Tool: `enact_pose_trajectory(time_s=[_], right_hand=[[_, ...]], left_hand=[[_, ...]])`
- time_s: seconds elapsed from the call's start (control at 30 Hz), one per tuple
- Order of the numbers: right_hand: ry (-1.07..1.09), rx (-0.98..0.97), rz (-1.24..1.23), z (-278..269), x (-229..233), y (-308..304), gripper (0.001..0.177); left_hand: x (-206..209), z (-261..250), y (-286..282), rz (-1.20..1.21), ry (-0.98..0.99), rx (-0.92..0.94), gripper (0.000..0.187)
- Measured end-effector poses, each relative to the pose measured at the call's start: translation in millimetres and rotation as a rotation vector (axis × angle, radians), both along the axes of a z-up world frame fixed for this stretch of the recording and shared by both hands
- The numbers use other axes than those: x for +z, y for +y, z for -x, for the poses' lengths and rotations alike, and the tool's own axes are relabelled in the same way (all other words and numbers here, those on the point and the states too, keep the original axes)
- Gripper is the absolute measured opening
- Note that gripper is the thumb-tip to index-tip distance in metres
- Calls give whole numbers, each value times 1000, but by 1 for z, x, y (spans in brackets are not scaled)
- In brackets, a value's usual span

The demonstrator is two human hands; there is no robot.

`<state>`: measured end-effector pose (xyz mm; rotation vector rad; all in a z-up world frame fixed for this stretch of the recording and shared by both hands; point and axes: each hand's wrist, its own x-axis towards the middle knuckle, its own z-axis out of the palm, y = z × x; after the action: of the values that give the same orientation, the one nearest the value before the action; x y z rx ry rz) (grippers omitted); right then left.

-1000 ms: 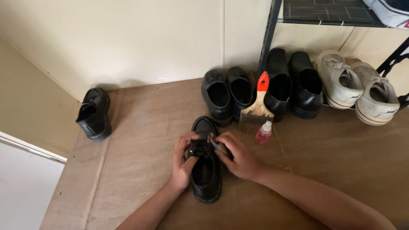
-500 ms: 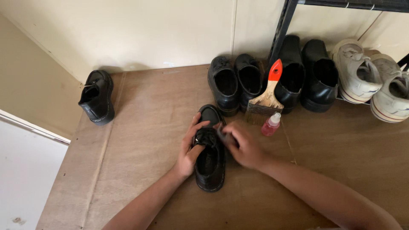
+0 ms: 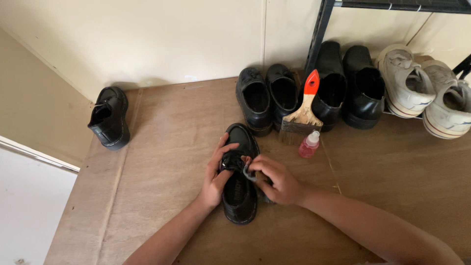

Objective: The person cleans a black leather shoe using a brush and a small bottle of liquid. They apply the liquid and scrub the shoe's surface, then set the shoe down next to other shoes.

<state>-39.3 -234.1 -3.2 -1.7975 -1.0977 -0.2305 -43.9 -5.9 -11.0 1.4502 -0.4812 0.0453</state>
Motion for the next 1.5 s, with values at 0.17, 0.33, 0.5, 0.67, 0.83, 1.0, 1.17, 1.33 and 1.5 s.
enact_pose_trajectory(time_s=[0.17,0.33,0.5,0.67,0.83,1.0,1.17,1.33,1.5], right_hand=[[158,-240,79,-19,1,3,38],[-74,-54,-39,-3,0,5,33],[233,-243,105,-12,4,5,36],[185,-187,181,-8,25,5,24],[195,-99,849,-7,77,-17,23],[-71,-225,1107,-2,125,-62,31],[211,-418,1346,-8,173,-80,63],[131,-627,1189,-24,176,-91,55],[82,-599,1103,-42,148,-102,48]], left_hand=[[-1,-2,-1,-48,-35,33,64],[0,-1,-1,-50,-47,38,64],[2,-1,-1,-40,-17,26,63],[2,-3,0,-80,-28,48,63],[-2,-3,1,-97,-37,60,63],[-3,-4,2,-118,-54,71,63],[3,-3,0,-83,9,42,61],[5,-1,-1,-104,9,58,61],[7,-1,-2,-102,15,64,60]])
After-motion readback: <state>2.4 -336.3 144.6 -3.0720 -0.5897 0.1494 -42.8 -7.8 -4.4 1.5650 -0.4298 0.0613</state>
